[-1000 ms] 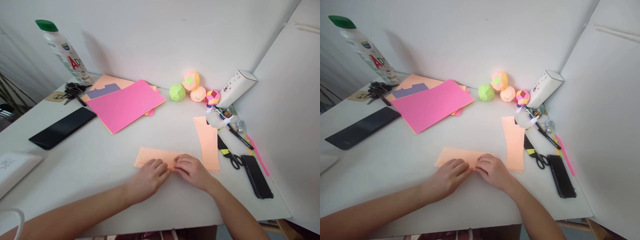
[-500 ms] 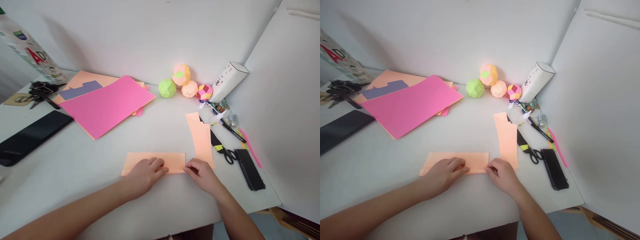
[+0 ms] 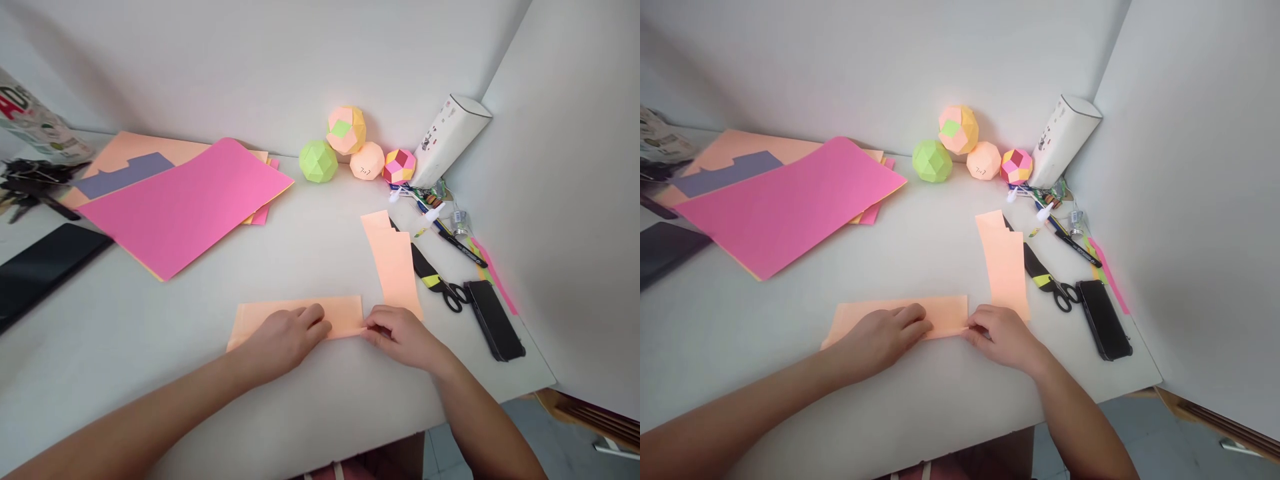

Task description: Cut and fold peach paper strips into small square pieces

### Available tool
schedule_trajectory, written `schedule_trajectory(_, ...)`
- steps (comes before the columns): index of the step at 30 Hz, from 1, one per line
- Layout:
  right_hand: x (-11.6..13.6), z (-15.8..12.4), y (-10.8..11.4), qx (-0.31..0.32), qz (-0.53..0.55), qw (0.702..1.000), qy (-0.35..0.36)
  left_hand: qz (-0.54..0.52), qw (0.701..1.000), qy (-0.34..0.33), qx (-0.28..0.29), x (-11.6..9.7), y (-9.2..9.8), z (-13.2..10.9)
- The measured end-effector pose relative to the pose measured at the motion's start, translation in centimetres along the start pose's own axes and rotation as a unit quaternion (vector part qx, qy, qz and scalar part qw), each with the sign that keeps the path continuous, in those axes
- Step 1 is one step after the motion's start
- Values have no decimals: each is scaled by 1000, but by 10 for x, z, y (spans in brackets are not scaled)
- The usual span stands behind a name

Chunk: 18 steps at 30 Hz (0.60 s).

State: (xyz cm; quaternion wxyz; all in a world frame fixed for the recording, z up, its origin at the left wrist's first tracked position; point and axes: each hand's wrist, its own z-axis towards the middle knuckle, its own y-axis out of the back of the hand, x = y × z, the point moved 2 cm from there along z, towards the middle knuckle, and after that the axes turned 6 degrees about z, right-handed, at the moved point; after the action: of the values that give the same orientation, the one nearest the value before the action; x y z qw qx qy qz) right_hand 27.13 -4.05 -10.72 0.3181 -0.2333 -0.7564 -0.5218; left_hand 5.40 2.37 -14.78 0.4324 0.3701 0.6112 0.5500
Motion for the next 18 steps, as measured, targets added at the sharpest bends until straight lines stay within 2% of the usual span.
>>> schedule_trajectory(4,-2,5,-3,-19,-11,1000,-16,-31,999,10,-40,3,-5,-3)
schedule_trajectory(7,-3,7,-6,-28,-18,999,-31,-55,993,8,-102,5,-4,-6)
schedule_trajectory(11,-4,8,-7,-35,-8,998,-47,-89,978,-46,-184,7,2,-6)
schedule_trajectory(13,-4,9,-7,-34,9,998,-59,-99,975,-87,-177,8,5,-5)
schedule_trajectory(18,-2,10,-6,-28,17,996,-83,-77,983,-135,-95,8,4,-2)
